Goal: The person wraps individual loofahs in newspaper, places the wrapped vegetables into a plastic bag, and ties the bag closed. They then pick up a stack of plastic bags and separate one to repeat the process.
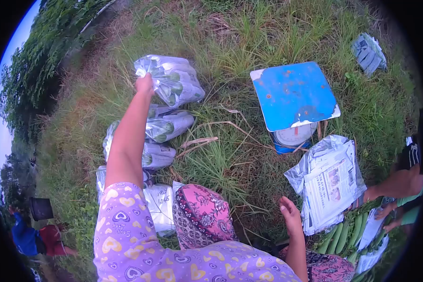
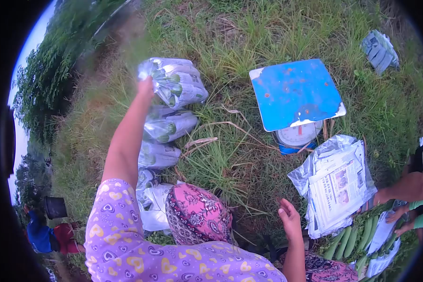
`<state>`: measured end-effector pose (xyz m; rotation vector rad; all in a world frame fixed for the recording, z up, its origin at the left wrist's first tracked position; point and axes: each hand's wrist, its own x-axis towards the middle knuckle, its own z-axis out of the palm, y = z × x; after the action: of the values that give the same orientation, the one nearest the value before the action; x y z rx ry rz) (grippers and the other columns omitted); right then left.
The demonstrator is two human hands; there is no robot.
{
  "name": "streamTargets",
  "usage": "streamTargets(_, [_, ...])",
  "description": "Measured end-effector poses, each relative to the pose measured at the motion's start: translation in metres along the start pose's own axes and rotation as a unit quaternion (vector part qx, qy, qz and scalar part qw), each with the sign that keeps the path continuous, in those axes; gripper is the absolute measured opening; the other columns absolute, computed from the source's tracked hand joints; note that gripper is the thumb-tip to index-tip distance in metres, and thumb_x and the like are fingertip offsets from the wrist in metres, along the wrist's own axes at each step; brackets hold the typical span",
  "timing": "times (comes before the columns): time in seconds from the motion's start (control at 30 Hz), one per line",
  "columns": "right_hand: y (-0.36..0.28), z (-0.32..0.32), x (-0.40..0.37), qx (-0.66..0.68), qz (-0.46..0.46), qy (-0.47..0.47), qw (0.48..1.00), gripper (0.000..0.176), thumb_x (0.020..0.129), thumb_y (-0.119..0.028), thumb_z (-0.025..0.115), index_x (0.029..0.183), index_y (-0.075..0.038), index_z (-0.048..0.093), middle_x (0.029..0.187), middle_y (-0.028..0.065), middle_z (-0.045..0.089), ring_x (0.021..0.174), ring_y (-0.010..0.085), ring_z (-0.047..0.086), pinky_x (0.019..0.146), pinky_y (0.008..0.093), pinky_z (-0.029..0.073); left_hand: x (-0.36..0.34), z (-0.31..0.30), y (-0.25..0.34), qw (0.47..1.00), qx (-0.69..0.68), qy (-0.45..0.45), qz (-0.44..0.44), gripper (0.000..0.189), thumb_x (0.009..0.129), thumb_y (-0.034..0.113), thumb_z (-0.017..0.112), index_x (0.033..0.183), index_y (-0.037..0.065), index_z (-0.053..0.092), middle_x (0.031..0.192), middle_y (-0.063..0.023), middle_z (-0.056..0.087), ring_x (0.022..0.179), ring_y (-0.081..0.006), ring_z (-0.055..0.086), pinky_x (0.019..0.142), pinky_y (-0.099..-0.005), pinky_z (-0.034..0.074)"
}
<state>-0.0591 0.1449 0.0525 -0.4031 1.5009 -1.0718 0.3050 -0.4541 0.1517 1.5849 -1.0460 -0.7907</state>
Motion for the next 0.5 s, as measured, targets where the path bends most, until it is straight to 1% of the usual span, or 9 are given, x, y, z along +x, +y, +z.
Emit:
streamTargets(0.1, [-0.004, -0.011, -0.010, -0.028, 0.025, 0.014, 0.999, 0.051, 0.085, -0.017, 0.060, 0.131, 0.000, 0.045, 0.128, 0.0140, 0.051, 0.118, 0.0239, 0.049, 0.098, 0.0349, 0.040, 0.039, -0.011, -0.066, 0.985, 0.171, 0.007, -0.031, 0.046, 0.076, 0.020, 0.057, 0.104, -0.016, 0.054, 0.094, -0.0198, 0.062, 0.074, -0.0246, 0.061, 0.065, -0.0371, 0.047])
streamTargets(0.17, [-0.001, -0.025, -0.019, -0.047, 0.030, 0.030, 0.998, 0.052, 0.084, -0.018, 0.061, 0.131, -0.001, 0.045, 0.128, 0.0133, 0.051, 0.118, 0.0236, 0.049, 0.097, 0.0350, 0.040, 0.068, -0.017, -0.119, 0.993, 0.092, 0.069, -0.037, 0.050, 0.079, 0.025, 0.056, 0.107, -0.016, 0.053, 0.098, -0.0207, 0.061, 0.081, -0.0248, 0.060, 0.067, -0.0379, 0.047])
streamTargets(0.2, [-0.002, -0.029, -0.023, -0.053, 0.033, 0.048, 0.997, 0.053, 0.084, -0.019, 0.062, 0.131, -0.002, 0.046, 0.129, 0.0126, 0.050, 0.117, 0.0232, 0.050, 0.095, 0.0351, 0.041, 0.151, -0.047, -0.181, 0.999, -0.016, 0.021, -0.043, 0.030, 0.087, 0.023, 0.059, 0.098, -0.005, 0.057, 0.082, -0.0082, 0.056, 0.071, -0.0184, 0.054, 0.058, -0.0317, 0.043])
streamTargets(0.23, [-0.010, -0.031, -0.024, -0.055, 0.035, 0.052, 0.997, 0.051, 0.083, -0.016, 0.062, 0.130, -0.002, 0.047, 0.128, 0.0121, 0.050, 0.115, 0.0234, 0.051, 0.093, 0.0344, 0.042, 0.087, -0.021, -0.135, 0.992, 0.093, 0.039, -0.070, 0.050, 0.083, 0.029, 0.055, 0.109, -0.013, 0.053, 0.103, -0.0171, 0.061, 0.091, -0.0278, 0.060, 0.077, -0.0376, 0.047])
streamTargets(0.27, [-0.013, -0.030, -0.024, -0.051, 0.045, 0.069, 0.995, 0.050, 0.084, -0.017, 0.062, 0.129, -0.003, 0.048, 0.127, 0.0121, 0.051, 0.114, 0.0229, 0.051, 0.093, 0.0342, 0.042, 0.083, -0.017, -0.125, 0.992, 0.092, 0.019, -0.082, 0.045, 0.088, 0.028, 0.051, 0.112, -0.011, 0.053, 0.105, -0.0176, 0.060, 0.094, -0.0298, 0.060, 0.082, -0.0389, 0.047])
streamTargets(0.3, [-0.017, -0.027, -0.023, -0.046, 0.050, 0.086, 0.994, 0.048, 0.084, -0.017, 0.062, 0.128, -0.003, 0.049, 0.126, 0.0121, 0.052, 0.114, 0.0224, 0.051, 0.093, 0.0340, 0.043, 0.110, -0.017, -0.140, 0.996, -0.016, -0.003, -0.088, 0.041, 0.093, 0.023, 0.047, 0.116, -0.011, 0.049, 0.106, -0.0176, 0.059, 0.095, -0.0312, 0.060, 0.084, -0.0408, 0.048])
streamTargets(0.4, [-0.038, -0.015, -0.021, -0.185, -0.025, 0.068, 0.980, 0.047, 0.084, -0.022, 0.062, 0.125, -0.003, 0.051, 0.125, 0.0150, 0.052, 0.115, 0.0285, 0.051, 0.096, 0.0367, 0.041, 0.128, -0.017, -0.134, 0.985, 0.066, -0.020, -0.155, 0.028, 0.092, 0.018, 0.048, 0.113, 0.000, 0.052, 0.107, -0.0132, 0.060, 0.092, -0.0279, 0.062, 0.077, -0.0431, 0.053])
streamTargets(0.47, [-0.060, -0.011, -0.033, -0.269, -0.085, 0.040, 0.959, 0.048, 0.084, -0.025, 0.062, 0.125, -0.003, 0.050, 0.127, 0.0167, 0.050, 0.117, 0.0324, 0.049, 0.098, 0.0387, 0.039, 0.144, -0.022, -0.139, 0.978, 0.152, -0.050, -0.136, 0.034, 0.088, 0.023, 0.056, 0.112, -0.002, 0.053, 0.102, -0.0128, 0.062, 0.091, -0.0276, 0.063, 0.077, -0.0414, 0.054])
streamTargets(0.5, [-0.074, -0.009, -0.044, -0.286, -0.094, 0.026, 0.953, 0.049, 0.084, -0.026, 0.062, 0.126, -0.004, 0.050, 0.127, 0.0172, 0.049, 0.117, 0.0336, 0.048, 0.099, 0.0393, 0.038, 0.162, -0.031, -0.148, 0.981, 0.064, -0.100, -0.154, 0.043, 0.084, 0.029, 0.061, 0.113, -0.002, 0.053, 0.101, -0.0156, 0.062, 0.093, -0.0283, 0.062, 0.080, -0.0440, 0.051])
